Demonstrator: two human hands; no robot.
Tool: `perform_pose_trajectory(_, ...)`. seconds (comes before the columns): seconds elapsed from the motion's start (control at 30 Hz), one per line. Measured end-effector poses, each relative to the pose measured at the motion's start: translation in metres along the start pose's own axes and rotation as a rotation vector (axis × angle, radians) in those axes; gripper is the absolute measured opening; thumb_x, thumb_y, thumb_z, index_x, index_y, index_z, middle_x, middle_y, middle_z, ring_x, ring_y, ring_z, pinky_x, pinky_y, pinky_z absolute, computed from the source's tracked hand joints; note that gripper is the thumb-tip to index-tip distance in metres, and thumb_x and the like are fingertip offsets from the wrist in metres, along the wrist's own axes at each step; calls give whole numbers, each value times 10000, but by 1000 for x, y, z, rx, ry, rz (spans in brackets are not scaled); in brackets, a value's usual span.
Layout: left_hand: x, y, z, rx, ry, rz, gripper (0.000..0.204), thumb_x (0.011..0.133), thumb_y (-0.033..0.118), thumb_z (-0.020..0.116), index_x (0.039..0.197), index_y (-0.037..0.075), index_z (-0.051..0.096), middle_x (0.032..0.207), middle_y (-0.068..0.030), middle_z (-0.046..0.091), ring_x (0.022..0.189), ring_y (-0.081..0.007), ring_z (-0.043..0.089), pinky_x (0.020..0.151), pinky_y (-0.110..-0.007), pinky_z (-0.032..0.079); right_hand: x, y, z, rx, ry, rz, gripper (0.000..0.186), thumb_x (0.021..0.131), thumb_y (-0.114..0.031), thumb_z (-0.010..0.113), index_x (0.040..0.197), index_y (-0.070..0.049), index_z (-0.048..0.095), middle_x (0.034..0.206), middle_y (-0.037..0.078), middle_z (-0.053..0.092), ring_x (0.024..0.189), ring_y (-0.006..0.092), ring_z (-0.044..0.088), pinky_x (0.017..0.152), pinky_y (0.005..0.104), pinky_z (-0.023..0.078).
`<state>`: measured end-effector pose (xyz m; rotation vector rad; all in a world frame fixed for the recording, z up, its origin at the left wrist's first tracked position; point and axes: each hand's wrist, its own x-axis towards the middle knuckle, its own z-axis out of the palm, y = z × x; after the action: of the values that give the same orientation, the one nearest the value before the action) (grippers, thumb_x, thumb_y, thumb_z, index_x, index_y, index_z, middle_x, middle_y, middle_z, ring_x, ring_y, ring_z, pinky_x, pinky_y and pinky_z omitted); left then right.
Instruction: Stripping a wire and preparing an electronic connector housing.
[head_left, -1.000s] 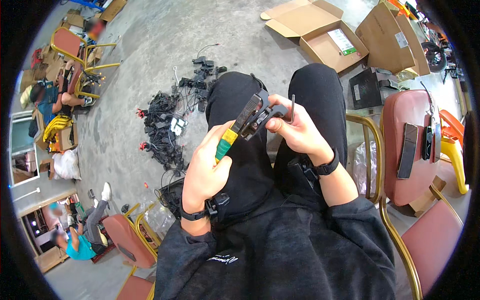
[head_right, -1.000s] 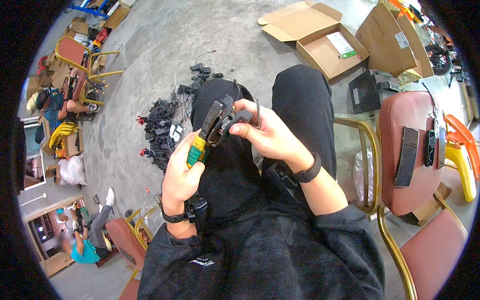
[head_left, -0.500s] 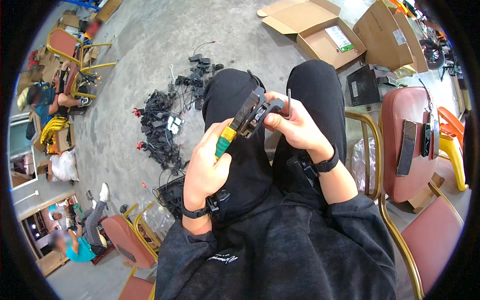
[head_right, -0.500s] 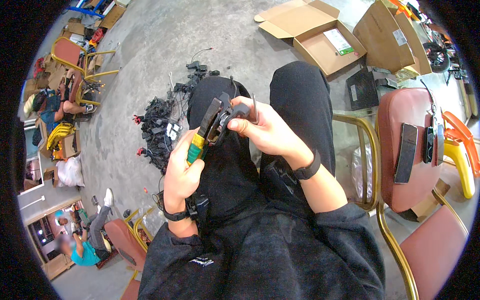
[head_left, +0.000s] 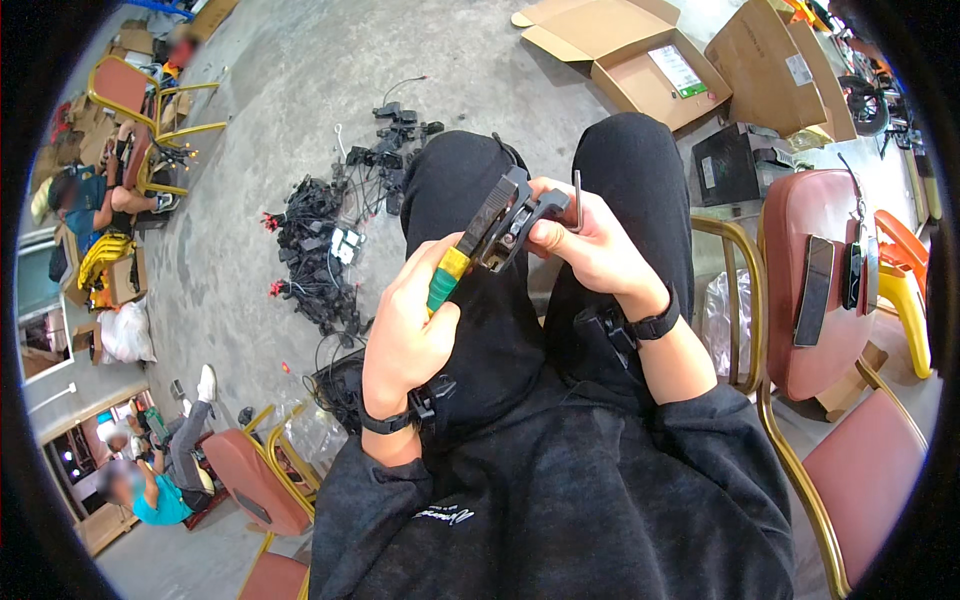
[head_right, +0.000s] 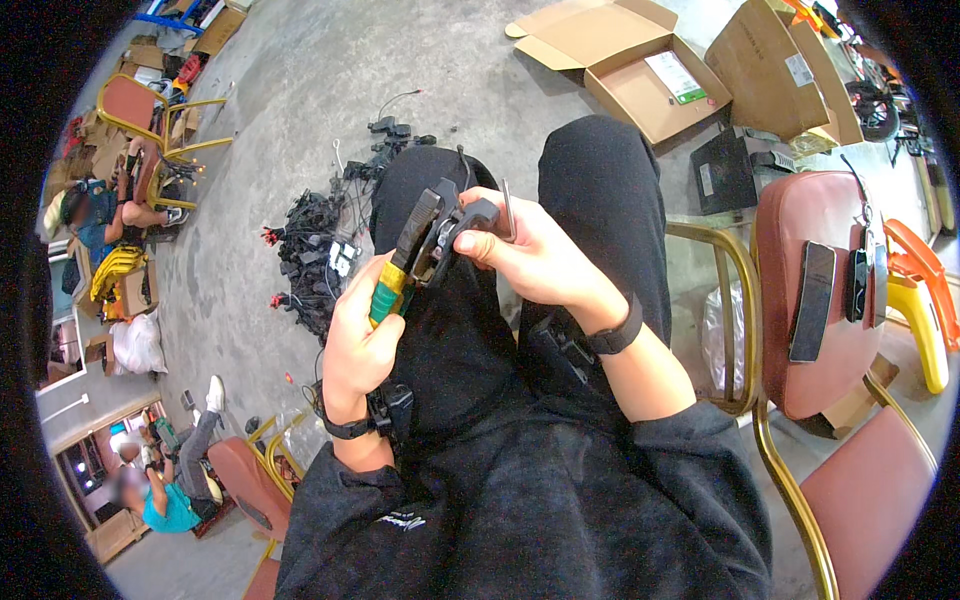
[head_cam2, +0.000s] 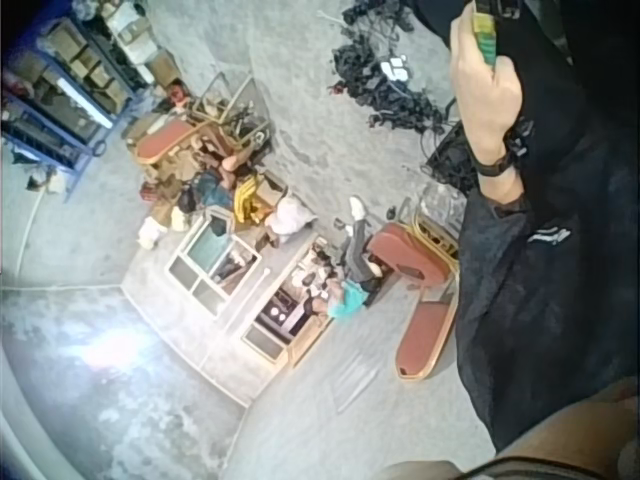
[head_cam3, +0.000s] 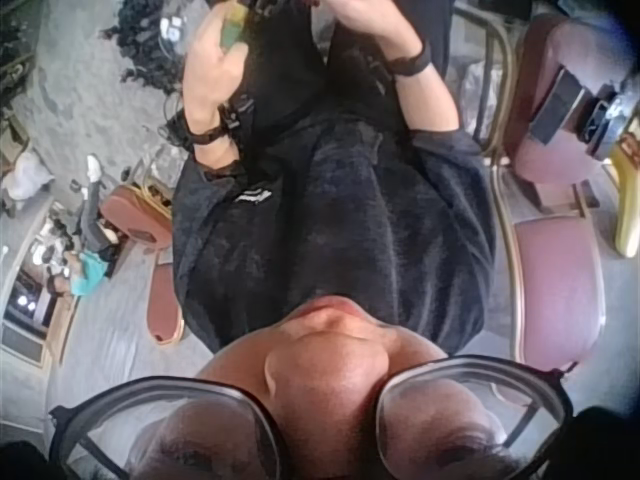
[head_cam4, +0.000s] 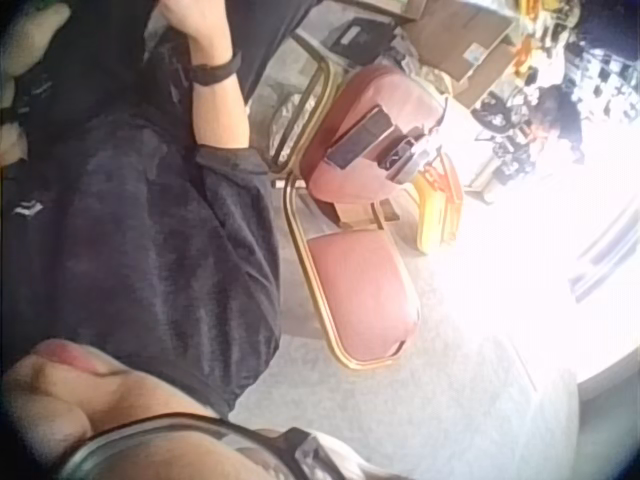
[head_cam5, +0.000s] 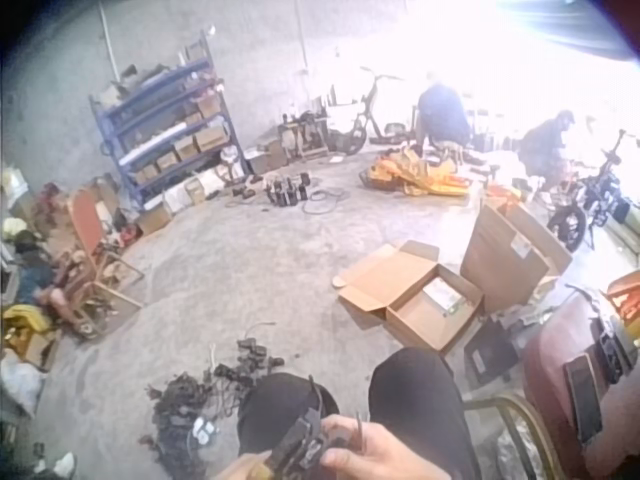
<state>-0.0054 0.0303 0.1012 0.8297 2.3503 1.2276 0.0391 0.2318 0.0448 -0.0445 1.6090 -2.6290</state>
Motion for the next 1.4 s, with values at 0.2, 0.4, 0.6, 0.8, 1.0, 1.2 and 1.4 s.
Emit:
perform_pose_trajectory(0.2,6,0,4,-21,-4,-94,387,707,-32,508,1092,-30,532,944,-157,587,870,-271,597,795,-325,453,2,-1,-3,63,-23,63,276,866,-193,631,1066,-26,538,836,-56,553,733,25,466,645,192,392)
perform_pose_trajectory(0.4,8,-8,1,-20,97,-236,191,804,123,651,922,-18,599,735,-130,608,644,-213,577,645,-301,463,5,-14,0,-128,55,103,278,877,-141,601,1105,-22,498,762,-46,479,708,36,437,643,203,371)
perform_pose_trajectory(0.6,12,-19,0,-2,223,-235,185,799,122,657,897,-24,600,747,-167,616,639,-242,591,613,-317,456,3,-6,-2,-360,127,8,305,925,-112,472,1190,-18,354,776,41,500,731,101,492,673,268,408)
perform_pose_trajectory(0.8,23,-12,-2,130,229,-265,201,800,125,660,921,-26,609,725,-151,620,638,-216,572,604,-311,449,4,-1,11,-983,266,-84,136,917,-83,437,1026,-1,430,616,132,532,564,299,574,525,355,451)
perform_pose_trajectory(1.0,32,-12,-3,88,167,-280,215,796,125,652,944,-24,610,785,-214,615,707,-344,610,631,-362,460,3,-1,10,-1034,312,-178,141,877,-90,505,998,-22,532,656,144,506,545,293,508,546,341,424)
perform_pose_trajectory(1.2,35,-18,-3,98,152,-246,210,792,107,646,946,-31,609,816,-208,620,759,-359,610,663,-365,469,13,-2,10,-1202,259,-401,144,792,-131,636,914,-54,638,719,102,484,680,250,488,618,332,411)
perform_pose_trajectory(1.4,33,-28,0,146,223,-130,192,791,111,651,920,-20,597,732,-174,602,620,-276,575,599,-332,441,17,1,16,-1196,357,-433,135,766,-105,660,894,-61,653,723,83,492,684,235,485,618,317,404)
